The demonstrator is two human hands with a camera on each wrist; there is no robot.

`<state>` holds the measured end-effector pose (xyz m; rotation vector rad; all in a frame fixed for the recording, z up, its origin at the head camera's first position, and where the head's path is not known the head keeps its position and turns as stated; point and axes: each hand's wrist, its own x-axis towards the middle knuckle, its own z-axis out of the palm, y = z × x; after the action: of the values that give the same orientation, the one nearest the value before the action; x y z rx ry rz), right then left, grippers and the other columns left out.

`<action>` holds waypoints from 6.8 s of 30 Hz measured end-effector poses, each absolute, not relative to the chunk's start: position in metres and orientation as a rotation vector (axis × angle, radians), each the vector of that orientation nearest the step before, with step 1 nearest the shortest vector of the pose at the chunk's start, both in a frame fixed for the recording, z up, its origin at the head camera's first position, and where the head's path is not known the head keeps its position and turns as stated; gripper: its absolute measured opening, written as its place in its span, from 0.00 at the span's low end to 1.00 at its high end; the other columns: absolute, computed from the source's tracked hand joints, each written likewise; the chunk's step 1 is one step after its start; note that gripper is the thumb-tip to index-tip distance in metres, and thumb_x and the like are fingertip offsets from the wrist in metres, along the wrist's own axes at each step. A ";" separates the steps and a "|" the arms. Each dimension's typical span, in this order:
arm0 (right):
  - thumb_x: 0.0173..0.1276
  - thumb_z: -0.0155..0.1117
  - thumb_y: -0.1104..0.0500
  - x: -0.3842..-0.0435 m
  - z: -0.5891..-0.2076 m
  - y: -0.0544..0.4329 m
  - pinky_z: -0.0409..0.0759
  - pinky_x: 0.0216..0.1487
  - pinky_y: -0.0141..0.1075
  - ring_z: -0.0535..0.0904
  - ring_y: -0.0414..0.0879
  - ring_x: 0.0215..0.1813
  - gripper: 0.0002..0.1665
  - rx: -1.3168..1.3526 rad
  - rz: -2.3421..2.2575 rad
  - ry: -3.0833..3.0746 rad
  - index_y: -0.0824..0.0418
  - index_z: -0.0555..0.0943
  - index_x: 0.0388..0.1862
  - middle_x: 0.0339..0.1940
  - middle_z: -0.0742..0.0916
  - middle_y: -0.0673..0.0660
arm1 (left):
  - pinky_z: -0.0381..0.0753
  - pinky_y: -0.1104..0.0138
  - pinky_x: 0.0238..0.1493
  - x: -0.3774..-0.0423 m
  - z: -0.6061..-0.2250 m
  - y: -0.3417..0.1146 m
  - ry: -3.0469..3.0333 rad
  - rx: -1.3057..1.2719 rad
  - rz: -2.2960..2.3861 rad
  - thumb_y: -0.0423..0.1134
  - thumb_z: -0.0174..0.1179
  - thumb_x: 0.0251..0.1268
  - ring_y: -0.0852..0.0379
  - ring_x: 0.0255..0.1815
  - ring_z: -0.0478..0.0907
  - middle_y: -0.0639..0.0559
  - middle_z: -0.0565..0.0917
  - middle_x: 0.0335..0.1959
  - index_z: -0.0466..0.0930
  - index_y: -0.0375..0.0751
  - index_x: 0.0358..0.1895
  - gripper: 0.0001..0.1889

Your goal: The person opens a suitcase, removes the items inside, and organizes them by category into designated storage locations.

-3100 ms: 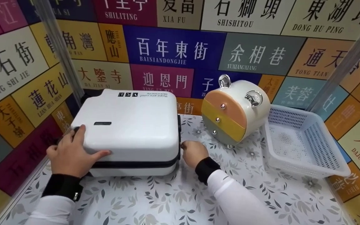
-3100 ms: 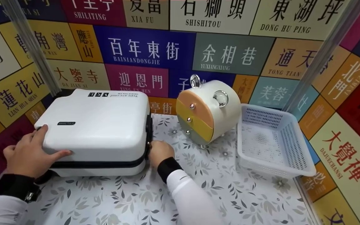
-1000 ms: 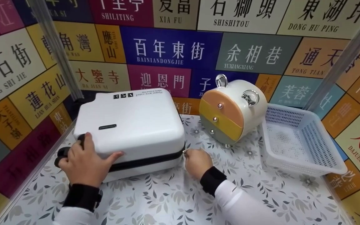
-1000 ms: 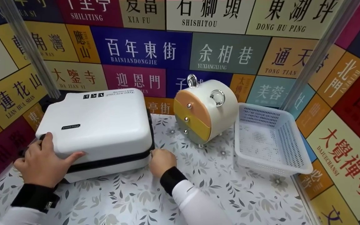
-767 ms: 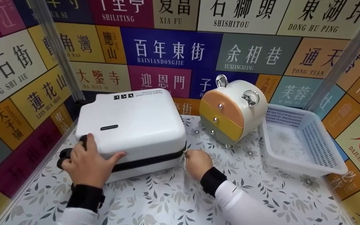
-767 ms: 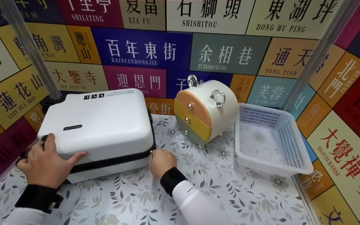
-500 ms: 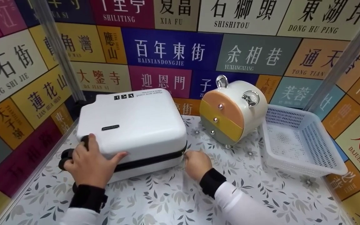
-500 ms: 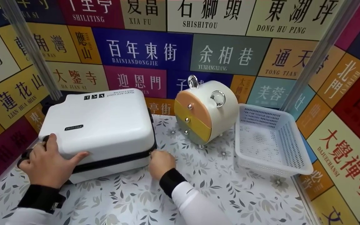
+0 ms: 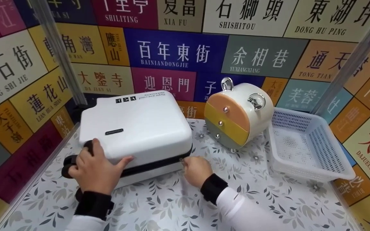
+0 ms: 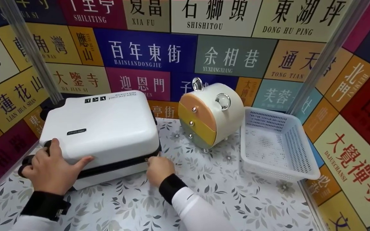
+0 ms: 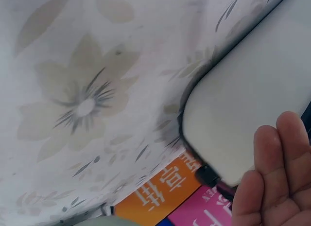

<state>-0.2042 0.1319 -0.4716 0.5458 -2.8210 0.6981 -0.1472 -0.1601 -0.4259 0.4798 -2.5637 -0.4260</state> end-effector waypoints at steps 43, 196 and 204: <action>0.73 0.59 0.57 -0.199 -0.471 0.104 0.81 0.31 0.44 0.82 0.49 0.27 0.15 0.704 0.652 -2.859 0.51 0.79 0.23 0.21 0.84 0.47 | 0.81 0.35 0.35 -0.119 -0.401 -0.113 -2.795 0.183 -0.388 0.71 0.67 0.54 0.29 0.31 0.81 0.20 0.52 0.74 0.51 0.34 0.80 0.60; 0.69 0.62 0.61 -0.161 -0.487 0.144 0.76 0.23 0.46 0.80 0.51 0.21 0.21 0.491 0.746 -2.665 0.51 0.70 0.15 0.14 0.79 0.49 | 0.74 0.35 0.37 -0.122 -0.392 -0.181 -2.901 0.339 -0.422 0.92 0.49 0.35 0.18 0.47 0.70 0.11 0.69 0.52 0.43 0.47 0.84 0.73; 0.67 0.62 0.61 -0.158 -0.486 0.145 0.75 0.23 0.46 0.81 0.51 0.21 0.20 0.529 0.713 -2.669 0.51 0.71 0.15 0.15 0.80 0.49 | 0.74 0.36 0.34 -0.122 -0.390 -0.180 -2.910 0.350 -0.418 0.92 0.49 0.35 0.17 0.47 0.70 0.11 0.69 0.52 0.43 0.47 0.84 0.74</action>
<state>-0.1576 0.1452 -0.4857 0.5291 -2.6687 0.7129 -0.1217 -0.1801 -0.3904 0.3499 -2.9102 -0.4178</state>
